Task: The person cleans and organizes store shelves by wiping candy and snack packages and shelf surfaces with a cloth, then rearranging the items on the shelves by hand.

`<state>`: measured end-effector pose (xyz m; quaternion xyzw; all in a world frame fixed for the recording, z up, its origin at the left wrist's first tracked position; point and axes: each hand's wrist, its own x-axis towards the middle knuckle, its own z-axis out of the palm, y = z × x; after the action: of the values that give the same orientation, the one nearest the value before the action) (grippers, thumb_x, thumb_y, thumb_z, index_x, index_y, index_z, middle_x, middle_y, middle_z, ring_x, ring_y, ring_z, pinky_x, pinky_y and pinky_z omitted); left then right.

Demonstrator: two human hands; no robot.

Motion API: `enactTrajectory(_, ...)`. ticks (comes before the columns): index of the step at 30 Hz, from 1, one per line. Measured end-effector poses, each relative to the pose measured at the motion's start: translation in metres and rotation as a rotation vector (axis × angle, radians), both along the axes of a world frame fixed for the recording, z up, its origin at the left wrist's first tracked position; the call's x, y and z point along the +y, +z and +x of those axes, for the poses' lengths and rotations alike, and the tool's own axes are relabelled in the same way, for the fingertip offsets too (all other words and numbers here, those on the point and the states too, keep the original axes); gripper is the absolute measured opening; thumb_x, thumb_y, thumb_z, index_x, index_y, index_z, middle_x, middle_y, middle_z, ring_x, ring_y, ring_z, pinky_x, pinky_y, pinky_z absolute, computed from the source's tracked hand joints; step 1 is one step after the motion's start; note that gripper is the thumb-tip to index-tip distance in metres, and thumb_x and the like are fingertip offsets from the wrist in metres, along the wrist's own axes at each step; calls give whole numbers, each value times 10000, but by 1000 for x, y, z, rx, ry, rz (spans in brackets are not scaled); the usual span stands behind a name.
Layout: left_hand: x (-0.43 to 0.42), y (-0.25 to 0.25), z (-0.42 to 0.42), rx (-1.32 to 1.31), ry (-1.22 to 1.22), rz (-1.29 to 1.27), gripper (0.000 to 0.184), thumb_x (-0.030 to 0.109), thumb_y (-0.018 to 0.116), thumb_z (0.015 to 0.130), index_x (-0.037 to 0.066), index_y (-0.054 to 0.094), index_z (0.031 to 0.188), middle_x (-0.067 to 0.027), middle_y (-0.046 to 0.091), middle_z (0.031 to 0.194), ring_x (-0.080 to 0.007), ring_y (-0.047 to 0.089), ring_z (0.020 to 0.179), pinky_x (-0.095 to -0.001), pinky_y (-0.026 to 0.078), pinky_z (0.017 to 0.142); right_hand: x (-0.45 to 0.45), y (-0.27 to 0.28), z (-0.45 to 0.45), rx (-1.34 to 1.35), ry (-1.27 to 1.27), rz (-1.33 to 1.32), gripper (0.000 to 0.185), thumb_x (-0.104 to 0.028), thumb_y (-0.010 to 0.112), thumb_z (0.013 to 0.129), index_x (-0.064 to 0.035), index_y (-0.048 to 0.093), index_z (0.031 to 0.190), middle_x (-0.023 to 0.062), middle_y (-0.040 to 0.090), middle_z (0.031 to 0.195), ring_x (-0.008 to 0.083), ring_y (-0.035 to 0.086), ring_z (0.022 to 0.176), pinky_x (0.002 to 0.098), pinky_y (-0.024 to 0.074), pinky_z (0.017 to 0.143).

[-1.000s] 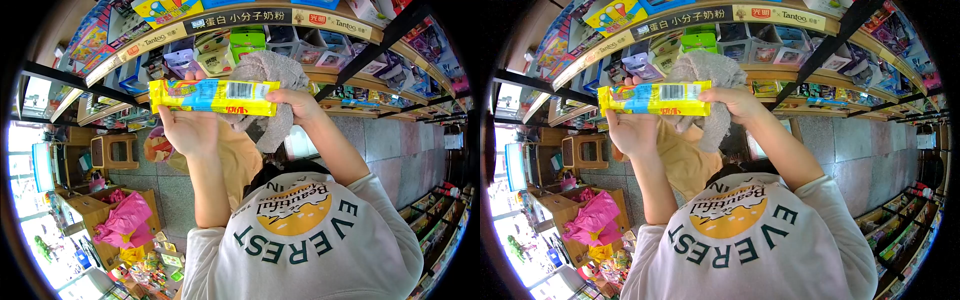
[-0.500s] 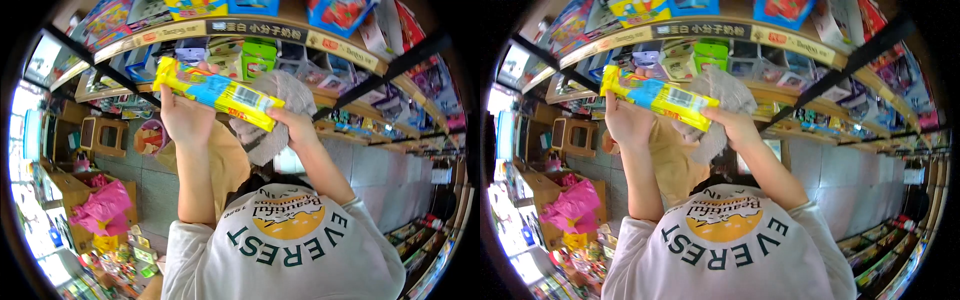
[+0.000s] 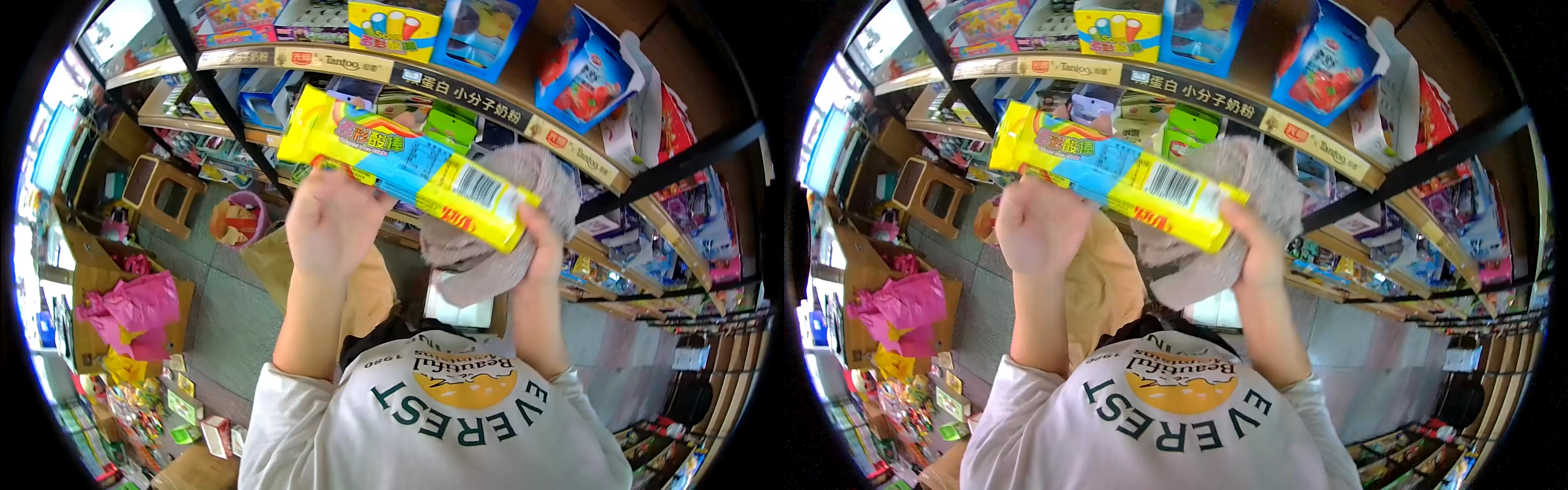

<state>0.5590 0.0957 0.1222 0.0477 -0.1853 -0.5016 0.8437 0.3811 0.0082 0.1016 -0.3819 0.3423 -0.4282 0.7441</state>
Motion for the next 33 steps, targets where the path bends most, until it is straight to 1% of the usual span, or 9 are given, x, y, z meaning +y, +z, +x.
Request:
enactTrajectory(1,3,-12,1,-5,-20,10,379,196,346,860,62,346,1215,-213,431,1204,-329,447,1098,-479,321,946,-6,9,0,-10,7,-15,402,-159,552,736,70,504,1063,172,567,1022,265,563,915,352,435,840)
enactTrajectory(3,7,-32,2,-230,42,-68,326,71,389,836,11,402,1157,-174,482,1151,-297,482,1067,-460,366,932,-16,18,-2,-31,2,1,369,-156,549,733,65,523,1027,166,581,983,259,571,881,345,442,820)
enactTrajectory(4,13,-27,-4,-177,61,63,272,-31,413,811,-33,452,1081,-141,525,1089,-254,522,1020,-417,415,909,-18,21,-2,-46,17,7,337,-154,547,730,60,541,992,160,594,944,253,579,848,338,449,800)
enactTrajectory(7,21,-25,-13,-202,128,115,233,-18,426,828,-42,468,1056,-129,548,1050,-223,546,981,-391,438,887,-20,30,-1,-138,100,41,294,-128,579,725,58,558,952,138,602,906,213,585,801,306,452,754)
enactTrajectory(20,50,-24,-31,-272,204,129,193,-16,475,829,-15,501,1021,-105,553,1040,-186,552,962,-360,447,882,-11,26,-5,-130,90,94,296,-141,594,713,43,559,942,127,607,874,203,591,771,304,463,719)
enactTrajectory(22,52,-29,-34,-338,194,54,337,-21,421,843,13,402,1178,-121,502,1135,-218,518,1030,-332,439,894,-9,24,-9,-128,89,102,292,-143,591,716,39,559,942,123,607,870,199,591,769,304,463,718)
enactTrajectory(26,61,-26,-52,-407,212,64,326,-17,447,843,25,407,1164,-100,514,1109,-187,540,984,-300,468,844,-1,21,-20,-156,109,121,293,-173,586,743,29,557,953,119,609,871,201,594,758,305,471,702)
enactTrajectory(28,66,-19,-66,-466,340,262,319,-17,468,839,36,408,1147,-80,518,1087,-161,550,950,-269,484,792,3,19,-28,-203,171,146,289,-215,547,787,18,554,958,139,617,896,204,612,755,308,499,685)
enactTrajectory(33,84,-19,-99,-518,409,320,335,-12,478,838,51,391,1155,-70,513,1078,-149,549,933,-257,492,749,19,7,-59,-203,210,213,316,-223,538,792,23,546,991,143,615,916,212,612,757,315,500,691)
